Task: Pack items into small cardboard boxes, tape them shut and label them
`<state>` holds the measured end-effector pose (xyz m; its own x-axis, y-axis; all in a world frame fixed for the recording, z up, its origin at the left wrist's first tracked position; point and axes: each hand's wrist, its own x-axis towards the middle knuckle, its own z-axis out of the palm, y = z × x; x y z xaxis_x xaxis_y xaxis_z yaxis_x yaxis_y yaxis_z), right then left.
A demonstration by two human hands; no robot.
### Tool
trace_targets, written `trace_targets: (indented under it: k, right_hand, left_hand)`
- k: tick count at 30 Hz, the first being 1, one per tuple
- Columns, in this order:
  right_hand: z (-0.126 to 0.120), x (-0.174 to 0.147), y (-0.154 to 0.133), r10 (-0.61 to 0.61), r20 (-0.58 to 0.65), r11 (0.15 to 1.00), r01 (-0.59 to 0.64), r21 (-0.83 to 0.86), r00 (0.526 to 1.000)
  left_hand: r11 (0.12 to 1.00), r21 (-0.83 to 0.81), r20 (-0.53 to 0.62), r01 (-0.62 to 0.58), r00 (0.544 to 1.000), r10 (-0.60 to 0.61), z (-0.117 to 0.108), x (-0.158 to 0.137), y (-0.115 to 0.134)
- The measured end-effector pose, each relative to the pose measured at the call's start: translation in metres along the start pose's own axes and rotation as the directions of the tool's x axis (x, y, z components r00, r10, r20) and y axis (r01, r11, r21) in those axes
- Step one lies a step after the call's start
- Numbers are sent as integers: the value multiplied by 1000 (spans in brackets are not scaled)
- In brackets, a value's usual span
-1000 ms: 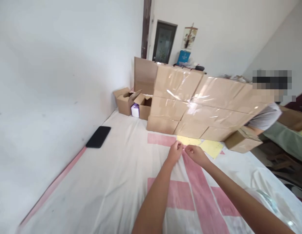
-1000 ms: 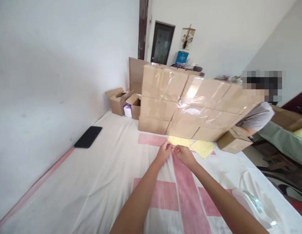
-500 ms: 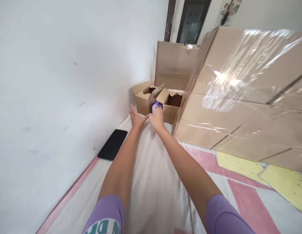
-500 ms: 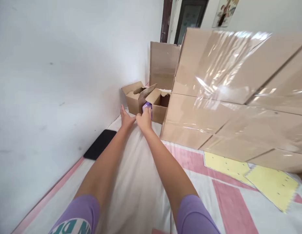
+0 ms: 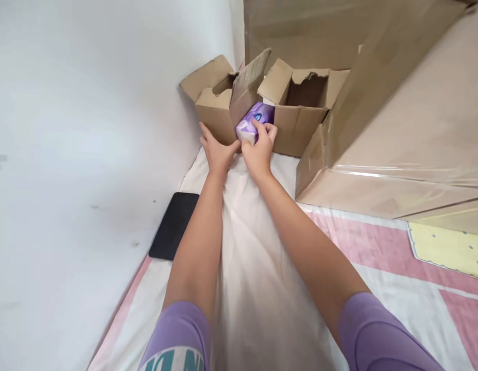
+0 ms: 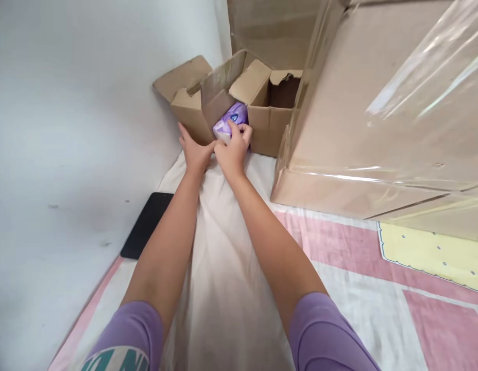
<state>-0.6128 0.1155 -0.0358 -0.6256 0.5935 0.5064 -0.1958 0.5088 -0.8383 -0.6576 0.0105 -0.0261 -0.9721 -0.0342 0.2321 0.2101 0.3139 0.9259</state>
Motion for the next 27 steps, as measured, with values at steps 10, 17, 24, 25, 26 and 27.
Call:
trace_targets:
  k: [10, 17, 24, 25, 26, 27]
  right_hand:
    - [-38, 9, -106, -121, 291, 943, 18, 333, 949]
    - [-136, -56, -210, -73, 664, 908, -226, 354, 744]
    - [-287, -163, -231, -49, 937, 989, -114, 94, 346]
    - [-304, -177, -233, -38, 939, 987, -131, 87, 341]
    - [-318, -191, -236, -31, 933, 986, -143, 87, 360]
    - [-330, -204, -238, -33, 915, 985, -143, 98, 401]
  left_hand:
    - [977, -210, -233, -48, 973, -2, -53, -11, 29]
    - [889, -452, -253, -68, 966, -55, -80, -116, 56]
    - [859, -508, -43, 69, 993, -106, -123, -305, 42]
    - [870, -487, -34, 74, 994, -103, -127, -325, 46]
    - [882, -466, -27, 76, 995, -100, -130, -343, 50]
    - [891, -448, -15, 77, 996, -93, -133, -359, 54]
